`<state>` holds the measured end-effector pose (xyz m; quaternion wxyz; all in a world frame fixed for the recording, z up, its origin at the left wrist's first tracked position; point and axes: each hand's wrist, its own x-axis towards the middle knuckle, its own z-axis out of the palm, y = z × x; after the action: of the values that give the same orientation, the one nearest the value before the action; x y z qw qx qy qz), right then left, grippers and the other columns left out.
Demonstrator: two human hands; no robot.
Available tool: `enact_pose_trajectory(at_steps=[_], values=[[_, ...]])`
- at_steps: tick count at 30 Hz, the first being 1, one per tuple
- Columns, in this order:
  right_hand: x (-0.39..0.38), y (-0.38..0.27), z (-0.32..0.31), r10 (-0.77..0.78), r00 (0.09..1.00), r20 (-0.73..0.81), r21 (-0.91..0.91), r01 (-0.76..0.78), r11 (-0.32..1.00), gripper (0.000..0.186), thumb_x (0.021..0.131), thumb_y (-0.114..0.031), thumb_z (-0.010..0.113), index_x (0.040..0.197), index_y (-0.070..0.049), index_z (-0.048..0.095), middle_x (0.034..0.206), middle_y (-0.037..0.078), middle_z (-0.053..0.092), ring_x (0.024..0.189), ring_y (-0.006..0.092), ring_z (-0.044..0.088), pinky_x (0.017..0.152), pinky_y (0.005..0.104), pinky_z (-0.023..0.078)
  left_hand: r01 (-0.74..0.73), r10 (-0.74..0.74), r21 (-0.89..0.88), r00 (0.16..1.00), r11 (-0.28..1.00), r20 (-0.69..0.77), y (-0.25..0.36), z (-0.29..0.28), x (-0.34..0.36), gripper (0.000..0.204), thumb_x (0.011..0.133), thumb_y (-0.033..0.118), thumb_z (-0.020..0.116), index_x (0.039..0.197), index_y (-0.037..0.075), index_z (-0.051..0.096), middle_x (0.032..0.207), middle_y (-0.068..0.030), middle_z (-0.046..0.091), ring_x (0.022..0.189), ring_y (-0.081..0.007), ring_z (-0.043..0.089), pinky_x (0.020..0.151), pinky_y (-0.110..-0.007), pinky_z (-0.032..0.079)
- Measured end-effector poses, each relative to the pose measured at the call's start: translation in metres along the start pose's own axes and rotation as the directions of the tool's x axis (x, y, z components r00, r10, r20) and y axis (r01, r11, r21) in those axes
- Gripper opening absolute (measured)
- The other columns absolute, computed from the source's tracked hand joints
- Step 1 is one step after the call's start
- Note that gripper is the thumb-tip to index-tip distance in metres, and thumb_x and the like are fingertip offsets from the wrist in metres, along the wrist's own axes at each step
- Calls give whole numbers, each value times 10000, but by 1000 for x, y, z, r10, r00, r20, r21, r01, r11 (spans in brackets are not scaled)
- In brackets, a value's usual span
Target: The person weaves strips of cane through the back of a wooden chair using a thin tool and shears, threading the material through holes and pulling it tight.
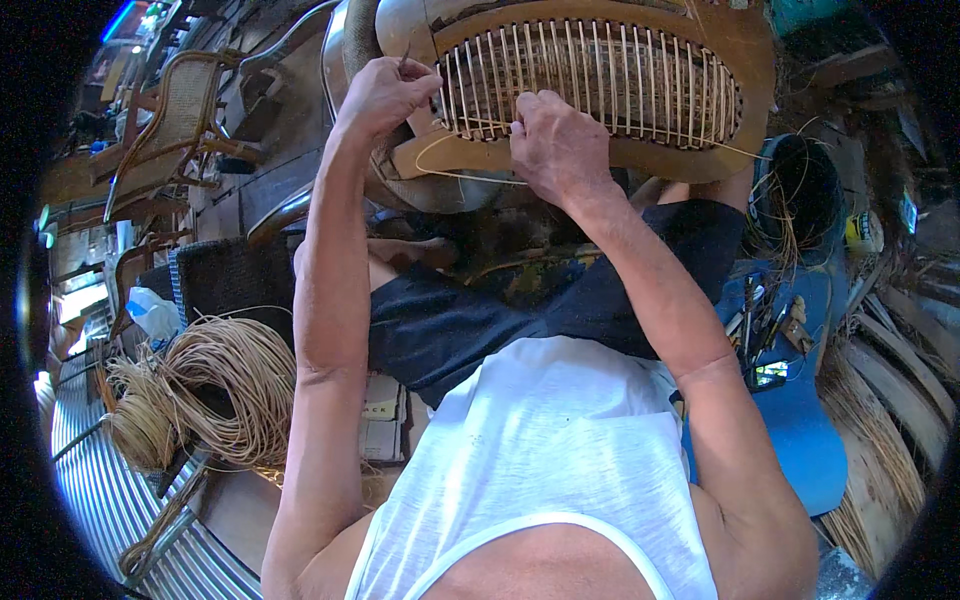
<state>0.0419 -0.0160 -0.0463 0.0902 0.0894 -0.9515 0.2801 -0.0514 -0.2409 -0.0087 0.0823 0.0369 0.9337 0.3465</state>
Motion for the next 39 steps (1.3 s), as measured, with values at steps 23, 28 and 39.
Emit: enact_pose_trajectory(at_steps=[23,28,39], values=[[-7,0,13,-158,981,-115,-20,157,987,68,886,-125,614,905,-71,649,831,140,686,767,340,722,675,443,579,-108,75,335,991,936,109,25,17,-18,271,858,252,714,1039,75,811,845,-160,748,825,-267,731,832,-397,571],[-9,-1,17,-175,973,-151,-13,175,984,66,857,-68,596,894,-66,651,816,149,685,761,335,718,668,449,565,-116,58,327,982,938,182,24,10,-20,253,832,189,669,1012,84,813,954,-208,759,926,-368,733,902,-436,574],[-6,-5,14,-126,987,-97,-43,123,992,72,857,-55,624,926,-58,647,879,153,695,830,335,728,727,464,573,-189,158,171,970,967,183,9,0,-28,272,875,239,711,1031,24,771,982,-199,763,917,-347,737,851,-422,566]])
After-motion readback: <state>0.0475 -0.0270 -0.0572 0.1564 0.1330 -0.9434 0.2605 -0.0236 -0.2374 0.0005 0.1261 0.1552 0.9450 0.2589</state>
